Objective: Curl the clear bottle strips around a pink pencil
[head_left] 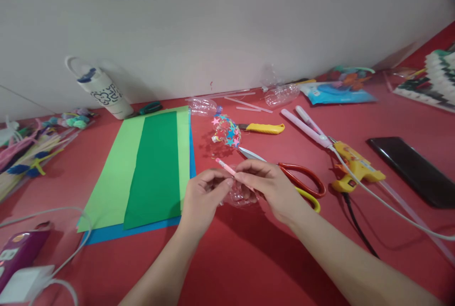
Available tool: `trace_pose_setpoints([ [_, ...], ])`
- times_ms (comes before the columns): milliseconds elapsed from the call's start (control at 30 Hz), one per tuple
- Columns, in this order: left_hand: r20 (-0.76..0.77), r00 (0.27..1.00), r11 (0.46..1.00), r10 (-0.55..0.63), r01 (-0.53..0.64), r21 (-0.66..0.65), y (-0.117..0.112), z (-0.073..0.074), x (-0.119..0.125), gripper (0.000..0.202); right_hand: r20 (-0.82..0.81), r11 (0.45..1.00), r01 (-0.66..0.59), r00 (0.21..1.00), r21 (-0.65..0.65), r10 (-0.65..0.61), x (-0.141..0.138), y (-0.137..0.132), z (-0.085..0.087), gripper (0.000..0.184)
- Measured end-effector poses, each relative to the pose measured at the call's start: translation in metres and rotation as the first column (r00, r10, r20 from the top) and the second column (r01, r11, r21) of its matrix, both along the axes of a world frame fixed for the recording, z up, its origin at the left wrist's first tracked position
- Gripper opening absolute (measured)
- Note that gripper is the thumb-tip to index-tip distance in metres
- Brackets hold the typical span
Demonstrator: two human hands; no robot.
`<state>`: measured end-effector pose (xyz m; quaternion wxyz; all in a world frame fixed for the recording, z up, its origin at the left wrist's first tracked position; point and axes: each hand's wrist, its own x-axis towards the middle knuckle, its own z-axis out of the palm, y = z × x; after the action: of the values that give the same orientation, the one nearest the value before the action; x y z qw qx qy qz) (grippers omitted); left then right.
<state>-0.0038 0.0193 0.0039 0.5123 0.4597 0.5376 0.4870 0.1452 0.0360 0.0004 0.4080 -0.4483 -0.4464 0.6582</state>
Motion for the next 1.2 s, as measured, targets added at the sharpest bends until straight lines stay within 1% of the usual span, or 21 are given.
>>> trace_pose_setpoints([
  [67, -0.029, 0.999, 1.000, -0.021, 0.022, 0.021, 0.000, 0.001, 0.000, 0.006, 0.010, 1.000, 0.007, 1.000, -0.003, -0.007, 0.000, 0.000, 0.001, 0.014],
  [167, -0.076, 0.997, 0.997, -0.030, 0.035, 0.066, -0.001, 0.001, 0.000, 0.004, 0.043, 0.999, 0.014, 0.999, 0.045, -0.015, -0.001, 0.000, 0.003, 0.014],
  [233, -0.113, 0.994, 0.995, -0.013, 0.024, 0.096, -0.001, 0.001, 0.001, 0.003, 0.064, 0.997, 0.012, 0.998, 0.079, -0.017, -0.001, -0.002, 0.004, 0.014],
  [333, -0.153, 0.988, 0.993, 0.032, -0.014, 0.117, -0.003, -0.001, 0.003, 0.002, 0.094, 0.995, 0.018, 0.995, 0.093, -0.027, 0.000, -0.003, 0.004, 0.014],
  [433, -0.137, 0.989, 0.993, 0.058, -0.042, 0.113, -0.004, -0.002, 0.002, 0.003, 0.098, 0.995, 0.025, 0.995, 0.094, -0.034, 0.000, -0.003, 0.004, 0.015],
  [567, -0.076, 0.997, 0.999, 0.024, -0.020, 0.044, -0.003, -0.004, 0.000, 0.005, 0.069, 0.997, 0.025, 0.997, 0.072, -0.030, 0.000, -0.002, 0.002, 0.017],
  [667, -0.043, 0.999, 0.999, 0.030, -0.029, 0.026, -0.003, -0.004, 0.001, 0.005, 0.074, 0.997, 0.007, 0.997, 0.079, -0.013, -0.001, -0.003, 0.003, 0.018],
  [767, -0.051, 0.997, 0.998, 0.055, -0.053, 0.044, -0.004, -0.003, 0.003, 0.004, 0.137, 0.992, 0.003, 0.990, 0.129, -0.021, -0.002, -0.004, 0.007, 0.018],
  [900, -0.118, 0.989, 0.993, 0.094, -0.085, 0.082, -0.005, -0.003, 0.006, 0.004, 0.202, 0.978, -0.006, 0.979, 0.206, -0.037, -0.003, -0.006, 0.010, 0.019],
  [1067, -0.211, 0.968, 0.985, 0.134, -0.106, 0.138, -0.007, -0.005, 0.008, 0.004, 0.259, 0.972, -0.037, 0.966, 0.233, -0.025, -0.005, -0.009, 0.007, 0.021],
  [1200, -0.218, 0.966, 0.985, 0.141, -0.115, 0.129, -0.008, -0.007, 0.008, 0.005, 0.342, 0.942, -0.068, 0.938, 0.328, -0.051, -0.005, -0.011, 0.005, 0.022],
])
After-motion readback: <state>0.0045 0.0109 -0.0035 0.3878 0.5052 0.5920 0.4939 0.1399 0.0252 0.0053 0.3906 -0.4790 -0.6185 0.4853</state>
